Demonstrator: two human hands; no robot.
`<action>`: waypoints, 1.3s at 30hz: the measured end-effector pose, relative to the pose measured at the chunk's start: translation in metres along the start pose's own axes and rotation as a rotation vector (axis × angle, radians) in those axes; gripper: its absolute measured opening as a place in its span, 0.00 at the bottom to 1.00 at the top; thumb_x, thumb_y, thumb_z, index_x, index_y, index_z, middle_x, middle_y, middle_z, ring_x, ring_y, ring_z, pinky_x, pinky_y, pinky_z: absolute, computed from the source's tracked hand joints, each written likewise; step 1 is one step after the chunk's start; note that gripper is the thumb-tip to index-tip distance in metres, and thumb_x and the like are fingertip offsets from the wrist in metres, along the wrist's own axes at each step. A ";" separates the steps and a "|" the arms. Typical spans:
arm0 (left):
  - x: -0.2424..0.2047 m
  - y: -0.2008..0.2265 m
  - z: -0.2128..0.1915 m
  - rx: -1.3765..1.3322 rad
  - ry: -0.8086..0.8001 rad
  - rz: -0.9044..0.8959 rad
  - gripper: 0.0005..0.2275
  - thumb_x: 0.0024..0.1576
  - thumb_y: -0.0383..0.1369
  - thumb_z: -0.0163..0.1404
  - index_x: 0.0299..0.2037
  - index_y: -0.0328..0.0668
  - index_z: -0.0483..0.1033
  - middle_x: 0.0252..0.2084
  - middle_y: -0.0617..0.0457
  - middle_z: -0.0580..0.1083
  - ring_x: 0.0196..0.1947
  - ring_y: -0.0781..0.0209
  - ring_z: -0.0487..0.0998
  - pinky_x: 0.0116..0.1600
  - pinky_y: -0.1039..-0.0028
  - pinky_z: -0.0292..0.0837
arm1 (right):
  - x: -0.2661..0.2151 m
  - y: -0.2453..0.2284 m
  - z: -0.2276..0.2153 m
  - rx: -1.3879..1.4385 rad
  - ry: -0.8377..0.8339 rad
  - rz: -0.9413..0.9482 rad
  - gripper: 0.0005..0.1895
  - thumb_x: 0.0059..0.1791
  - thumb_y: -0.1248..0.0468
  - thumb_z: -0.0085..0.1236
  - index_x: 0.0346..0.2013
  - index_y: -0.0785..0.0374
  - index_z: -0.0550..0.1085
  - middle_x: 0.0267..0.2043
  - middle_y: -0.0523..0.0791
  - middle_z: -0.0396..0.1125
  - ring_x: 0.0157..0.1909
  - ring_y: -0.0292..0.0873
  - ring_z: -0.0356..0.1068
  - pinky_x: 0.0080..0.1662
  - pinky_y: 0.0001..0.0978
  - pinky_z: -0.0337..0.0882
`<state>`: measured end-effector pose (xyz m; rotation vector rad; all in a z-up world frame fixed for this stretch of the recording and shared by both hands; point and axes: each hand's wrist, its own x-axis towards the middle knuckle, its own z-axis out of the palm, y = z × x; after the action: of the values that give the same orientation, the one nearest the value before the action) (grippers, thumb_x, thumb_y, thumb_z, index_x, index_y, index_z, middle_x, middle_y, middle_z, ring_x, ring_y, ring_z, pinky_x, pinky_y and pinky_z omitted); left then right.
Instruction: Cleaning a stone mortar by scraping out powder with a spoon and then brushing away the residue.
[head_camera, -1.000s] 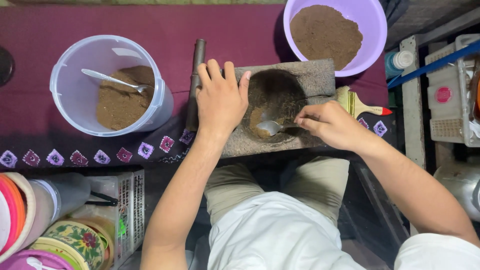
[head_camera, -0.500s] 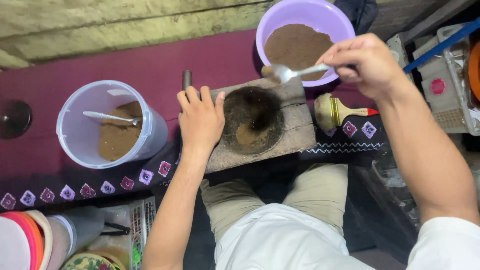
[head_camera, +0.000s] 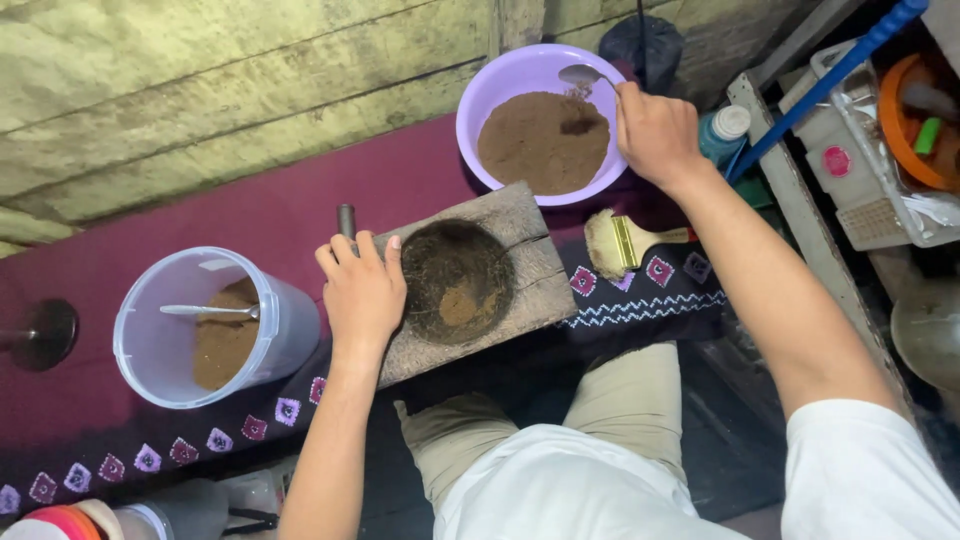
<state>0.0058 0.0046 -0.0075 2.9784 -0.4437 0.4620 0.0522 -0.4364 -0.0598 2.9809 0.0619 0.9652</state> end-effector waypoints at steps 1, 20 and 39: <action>-0.002 -0.002 0.002 0.008 -0.004 0.002 0.18 0.70 0.45 0.39 0.47 0.34 0.71 0.43 0.38 0.67 0.46 0.41 0.67 0.28 0.59 0.79 | -0.004 -0.004 -0.001 -0.153 0.075 -0.134 0.06 0.58 0.62 0.48 0.46 0.58 0.73 0.27 0.41 0.72 0.24 0.52 0.73 0.20 0.47 0.65; 0.002 0.007 -0.001 -0.074 -0.071 -0.064 0.20 0.69 0.49 0.38 0.42 0.39 0.69 0.39 0.48 0.63 0.53 0.43 0.69 0.34 0.56 0.82 | -0.023 -0.168 -0.093 0.065 -0.028 -0.937 0.13 0.48 0.64 0.56 0.46 0.58 0.77 0.24 0.42 0.66 0.26 0.42 0.67 0.32 0.33 0.66; -0.009 0.020 -0.011 -0.261 -0.043 -0.072 0.19 0.69 0.48 0.37 0.45 0.37 0.69 0.40 0.48 0.61 0.57 0.36 0.66 0.35 0.47 0.78 | -0.060 -0.156 -0.092 0.043 -0.342 -0.823 0.23 0.46 0.64 0.50 0.56 0.58 0.75 0.30 0.39 0.70 0.32 0.40 0.74 0.34 0.29 0.69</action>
<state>-0.0116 -0.0103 0.0012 2.7455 -0.3682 0.3068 -0.0554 -0.2835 -0.0233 2.6495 1.1817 0.3490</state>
